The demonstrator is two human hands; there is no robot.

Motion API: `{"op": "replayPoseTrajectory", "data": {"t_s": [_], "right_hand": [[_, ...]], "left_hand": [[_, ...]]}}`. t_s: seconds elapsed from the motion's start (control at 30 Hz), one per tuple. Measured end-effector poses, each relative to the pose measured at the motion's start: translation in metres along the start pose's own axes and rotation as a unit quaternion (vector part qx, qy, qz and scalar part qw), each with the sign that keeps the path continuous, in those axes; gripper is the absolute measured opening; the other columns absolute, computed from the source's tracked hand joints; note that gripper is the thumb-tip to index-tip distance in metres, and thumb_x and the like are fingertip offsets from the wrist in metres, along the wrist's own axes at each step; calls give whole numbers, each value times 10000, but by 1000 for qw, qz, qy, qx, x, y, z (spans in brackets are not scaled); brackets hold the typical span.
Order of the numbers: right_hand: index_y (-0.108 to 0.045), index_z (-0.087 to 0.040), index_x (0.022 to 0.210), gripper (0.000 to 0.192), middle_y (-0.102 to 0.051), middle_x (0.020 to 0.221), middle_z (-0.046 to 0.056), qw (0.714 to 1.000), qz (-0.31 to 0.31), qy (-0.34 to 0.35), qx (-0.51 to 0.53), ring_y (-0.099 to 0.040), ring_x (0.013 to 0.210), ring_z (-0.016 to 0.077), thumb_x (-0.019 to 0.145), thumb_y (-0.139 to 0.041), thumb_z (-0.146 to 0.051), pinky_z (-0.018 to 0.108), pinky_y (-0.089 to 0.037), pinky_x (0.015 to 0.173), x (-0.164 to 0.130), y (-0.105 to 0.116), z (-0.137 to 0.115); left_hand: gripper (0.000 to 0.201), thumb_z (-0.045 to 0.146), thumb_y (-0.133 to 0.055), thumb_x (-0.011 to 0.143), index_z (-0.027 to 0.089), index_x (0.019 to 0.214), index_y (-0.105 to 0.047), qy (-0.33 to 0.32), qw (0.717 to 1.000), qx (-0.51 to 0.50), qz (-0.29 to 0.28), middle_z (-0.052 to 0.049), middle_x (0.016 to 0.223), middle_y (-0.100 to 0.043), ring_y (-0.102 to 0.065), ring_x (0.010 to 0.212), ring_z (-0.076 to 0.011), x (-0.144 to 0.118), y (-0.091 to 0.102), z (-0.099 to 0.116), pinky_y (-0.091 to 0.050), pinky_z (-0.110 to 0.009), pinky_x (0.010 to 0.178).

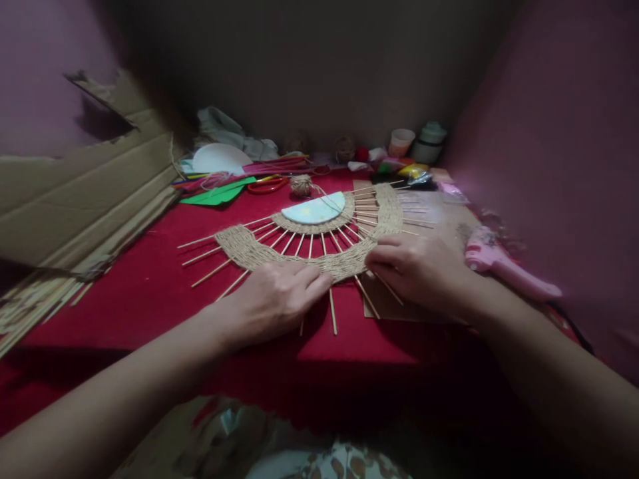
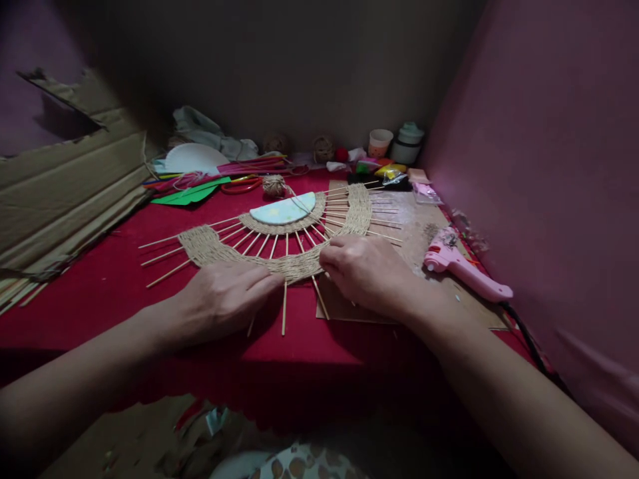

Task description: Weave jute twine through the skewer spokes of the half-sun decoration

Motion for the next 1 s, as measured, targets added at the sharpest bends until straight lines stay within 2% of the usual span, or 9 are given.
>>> {"op": "replayPoseTrajectory", "data": {"t_s": [0.13,0.27,0.37,0.57,0.73,0.87,1.0], "right_hand": [[-636,-169,784,196,-617,819,52,999,-16,-34,28,-544,721,147,885,-468,-187,266,-371,623,-1,-10,0],[-618,-161,746,182,-600,766,51,998,5,-49,50,-527,712,153,867,-482,-174,271,-382,645,-5,-14,-2],[-611,-157,739,168,-600,748,50,994,34,-53,91,-520,700,145,856,-490,-156,269,-388,655,-6,-16,0],[-587,-157,723,157,-577,715,40,989,58,-52,124,-509,654,132,840,-483,-144,265,-386,621,-7,-24,-1],[-576,-171,708,168,-570,677,23,986,93,-53,127,-510,607,122,840,-474,-152,258,-377,579,-7,-26,-5],[-570,-179,694,172,-566,649,15,981,104,-66,148,-499,564,117,832,-472,-151,246,-359,535,-6,-25,-12],[-573,-178,719,169,-582,685,20,977,93,-62,181,-514,589,115,845,-473,-128,239,-355,546,0,-28,-27]], "left_hand": [[179,177,-434,896,121,933,-600,91,995,-25,13,-71,801,-595,-513,724,-194,-2,-1,-10,-462,-348,668],[342,311,-480,882,74,1121,-543,167,980,-99,-46,-156,1056,-570,-504,963,-261,-1,-3,-19,-463,-425,848],[404,367,-478,886,93,1181,-508,189,969,-135,-87,-147,1104,-548,-479,1016,-271,-2,-6,-21,-440,-446,900],[363,355,-485,883,164,1192,-486,214,953,-184,-109,-116,1144,-517,-445,1022,-256,-3,-6,-19,-426,-444,906],[300,316,-490,882,184,1151,-505,205,948,-219,-104,-103,1124,-501,-428,1013,-240,-4,-3,-21,-432,-439,903],[307,302,-505,879,178,1159,-514,191,943,-250,-111,-105,1130,-499,-443,1022,-226,-8,-1,-32,-449,-404,889],[324,300,-514,882,182,1185,-520,163,938,-268,-145,-105,1147,-527,-478,1025,-216,-15,2,-52,-451,-383,883]]}}
Point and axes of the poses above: each hand's wrist, its own x-axis towards the middle knuckle, its own y-axis out of the back of the hand, z = x × y, the point moved 2 cm from there along x, towards the middle knuckle
